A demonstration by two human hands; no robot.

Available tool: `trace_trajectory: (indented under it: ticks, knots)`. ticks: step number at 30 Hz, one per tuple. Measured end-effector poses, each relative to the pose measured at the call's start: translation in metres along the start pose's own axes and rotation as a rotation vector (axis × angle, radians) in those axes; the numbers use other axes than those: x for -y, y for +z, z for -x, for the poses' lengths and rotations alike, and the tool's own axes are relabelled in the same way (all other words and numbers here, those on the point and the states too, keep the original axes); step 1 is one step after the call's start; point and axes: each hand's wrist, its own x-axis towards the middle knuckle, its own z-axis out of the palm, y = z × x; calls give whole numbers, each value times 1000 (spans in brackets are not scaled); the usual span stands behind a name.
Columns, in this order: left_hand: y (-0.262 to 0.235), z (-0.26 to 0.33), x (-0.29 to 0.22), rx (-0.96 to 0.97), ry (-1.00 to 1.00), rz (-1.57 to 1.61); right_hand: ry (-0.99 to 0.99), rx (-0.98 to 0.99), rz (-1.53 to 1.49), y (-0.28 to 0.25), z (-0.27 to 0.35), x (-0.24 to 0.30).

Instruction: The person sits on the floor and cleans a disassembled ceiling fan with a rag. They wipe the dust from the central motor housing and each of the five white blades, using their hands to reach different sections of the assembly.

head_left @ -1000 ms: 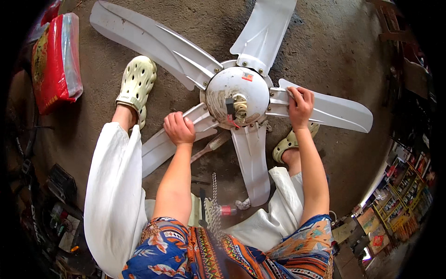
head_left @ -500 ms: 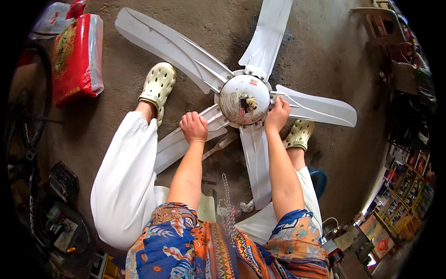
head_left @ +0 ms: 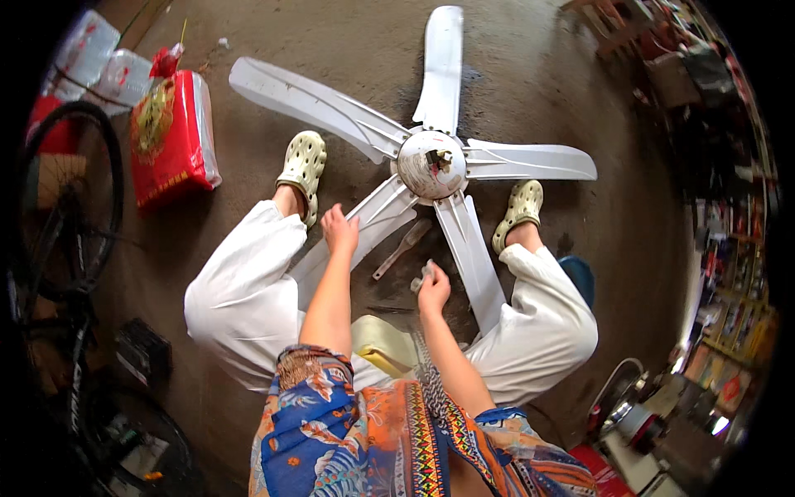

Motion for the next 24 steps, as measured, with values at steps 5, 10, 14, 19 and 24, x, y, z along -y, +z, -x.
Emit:
trace_trajectory:
  ticks: [5, 10, 14, 19, 24]
  knots:
    - [-15, 47, 18, -190, 84, -128, -100, 66, 180, 0, 31, -3]
    - [-31, 76, 30, 375, -425, -29, -232, 32, 182, -25, 33, 30]
    - [-34, 80, 48, 435, -391, -69, -81, 58, 140, -26, 47, 22]
    - [-61, 63, 77, 200, -287, -243, -55, 75, 136, -28, 66, 21]
    - [-59, 49, 65, 382, -318, -288, -151, 2, 192, -46, 52, 1]
